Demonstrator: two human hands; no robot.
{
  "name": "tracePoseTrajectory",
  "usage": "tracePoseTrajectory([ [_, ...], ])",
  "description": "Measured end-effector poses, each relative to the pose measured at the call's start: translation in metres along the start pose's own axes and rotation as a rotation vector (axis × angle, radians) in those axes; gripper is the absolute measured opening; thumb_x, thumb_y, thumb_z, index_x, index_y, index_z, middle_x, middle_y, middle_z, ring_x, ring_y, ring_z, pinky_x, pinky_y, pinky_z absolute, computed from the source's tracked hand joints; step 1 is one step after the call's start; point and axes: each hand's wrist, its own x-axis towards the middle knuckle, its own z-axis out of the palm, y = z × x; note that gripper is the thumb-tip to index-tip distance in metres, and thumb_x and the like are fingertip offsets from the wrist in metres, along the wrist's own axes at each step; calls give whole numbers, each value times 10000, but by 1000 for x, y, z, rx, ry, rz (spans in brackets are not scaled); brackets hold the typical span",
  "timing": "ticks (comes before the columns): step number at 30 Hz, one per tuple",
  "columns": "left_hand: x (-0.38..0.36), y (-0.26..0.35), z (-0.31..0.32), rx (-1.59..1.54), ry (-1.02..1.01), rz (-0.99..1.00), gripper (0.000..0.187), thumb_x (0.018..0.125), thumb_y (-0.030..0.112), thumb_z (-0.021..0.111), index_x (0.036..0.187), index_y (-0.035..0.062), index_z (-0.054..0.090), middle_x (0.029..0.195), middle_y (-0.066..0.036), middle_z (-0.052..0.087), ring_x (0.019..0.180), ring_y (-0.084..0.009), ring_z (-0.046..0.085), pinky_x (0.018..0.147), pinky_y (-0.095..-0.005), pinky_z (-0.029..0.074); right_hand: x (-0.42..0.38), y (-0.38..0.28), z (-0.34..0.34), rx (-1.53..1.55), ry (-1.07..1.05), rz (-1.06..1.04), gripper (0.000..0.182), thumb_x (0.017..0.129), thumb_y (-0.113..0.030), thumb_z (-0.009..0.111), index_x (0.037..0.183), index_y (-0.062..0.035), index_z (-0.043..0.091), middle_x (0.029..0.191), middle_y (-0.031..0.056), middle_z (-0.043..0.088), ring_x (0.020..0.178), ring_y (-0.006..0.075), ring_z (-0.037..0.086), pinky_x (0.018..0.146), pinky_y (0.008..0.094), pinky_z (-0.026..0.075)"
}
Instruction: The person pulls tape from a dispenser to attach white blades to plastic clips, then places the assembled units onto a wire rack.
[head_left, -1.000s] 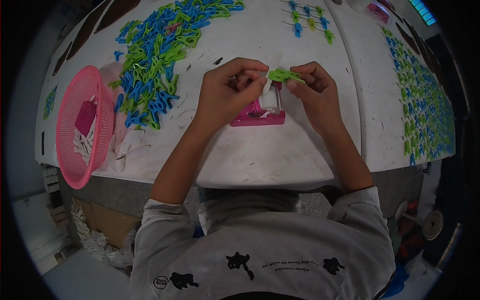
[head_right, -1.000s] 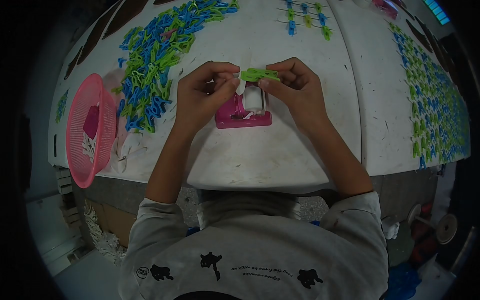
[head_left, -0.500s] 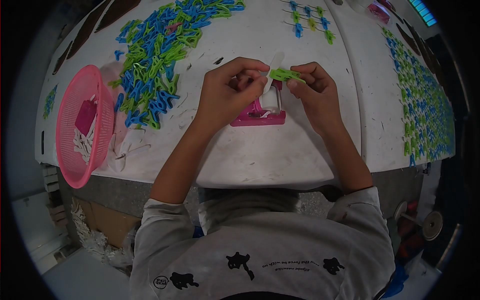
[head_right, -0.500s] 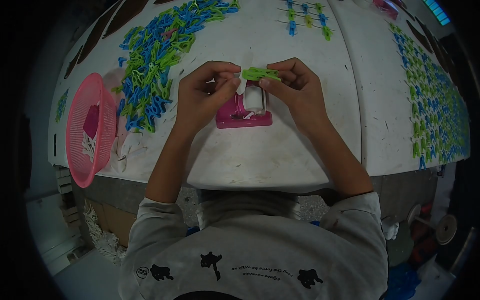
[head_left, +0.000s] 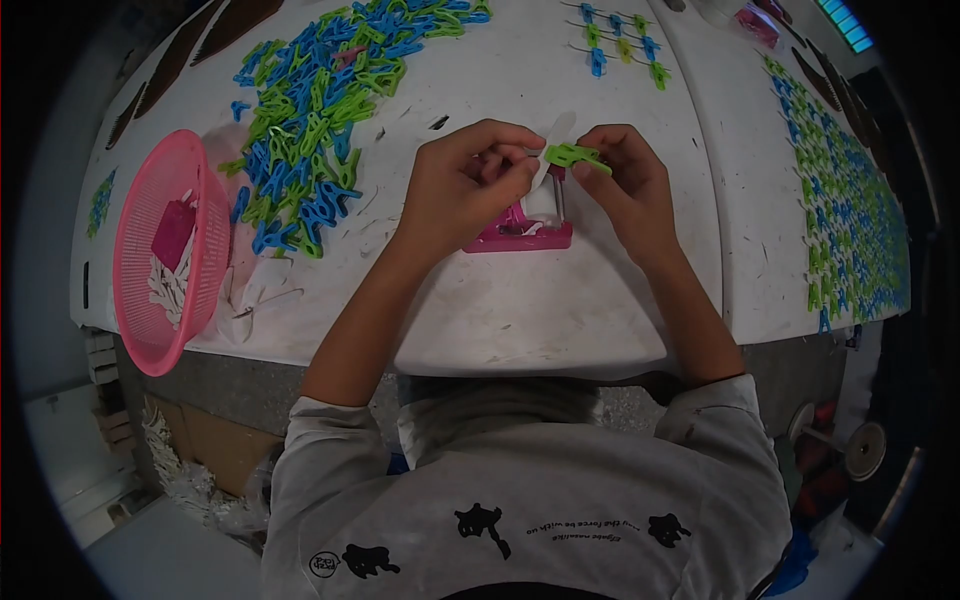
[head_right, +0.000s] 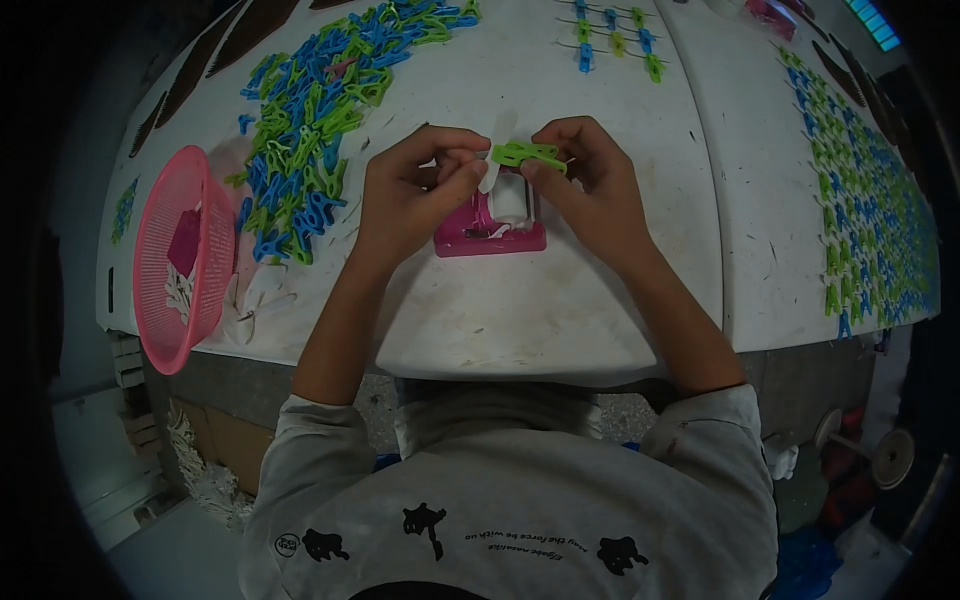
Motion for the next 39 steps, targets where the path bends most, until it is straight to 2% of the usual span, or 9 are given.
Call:
tracePoseTrajectory([
  [6,5,-8,-8,-54,-61,20,215,825,19,699,1040,19,702,736,16,628,657,-28,494,625,-195,446,3,0,-6,-266,-148,-58,261,891,-102,700,1122,-4,626,949,31,644,839,99,575,752,243,466],
  [8,4,-11,-10,-35,-77,31,219,820,27,711,1040,31,706,733,4,642,655,-35,512,628,-201,455,5,7,-12,-397,-206,-191,252,899,-81,691,1122,23,631,973,46,649,869,113,589,796,244,471],
  [14,14,-26,-24,21,-127,116,176,885,87,694,1057,49,690,779,2,627,690,-43,527,620,-202,441,10,-8,2,-282,-147,-100,230,918,-16,649,1134,55,616,1033,70,652,924,136,609,865,264,485],
  [16,17,-33,-32,279,-59,181,179,911,158,670,1067,75,694,778,-15,634,696,-92,549,628,-234,446,15,-14,4,-276,-167,-71,233,917,-22,654,1135,51,617,1039,69,656,925,133,608,858,262,489],
  [19,21,-49,-38,345,17,295,191,928,203,632,1066,83,691,800,-46,649,750,-176,592,697,-299,485,22,-12,-1,-212,-165,-33,238,913,-33,663,1135,43,621,1048,65,662,913,121,602,828,254,490],
  [24,25,-70,-39,541,-66,157,195,933,194,599,1076,88,678,890,-94,686,849,-266,633,791,-372,502,27,-16,-1,-315,-150,30,194,911,-42,670,1087,30,631,1001,44,663,853,92,578,749,227,468],
  [25,25,-73,-39,590,-163,81,202,933,189,592,1095,96,669,920,-107,694,868,-284,643,810,-389,505,28,-17,0,-383,-170,8,177,901,-40,674,1056,32,631,971,41,659,833,91,571,732,227,459],
  [32,19,-72,-34,483,-95,36,263,937,191,584,1187,122,624,950,-125,700,898,-284,662,798,-394,516,34,-19,7,-913,-287,-325,213,759,-49,728,933,40,644,858,85,646,777,146,609,717,245,477],
  [39,22,-77,-35,515,-103,77,251,935,202,592,1170,123,633,917,-120,708,846,-279,674,750,-385,525,39,-13,7,-982,-351,-443,244,723,-63,743,928,34,654,869,101,665,750,190,652,687,280,515],
])
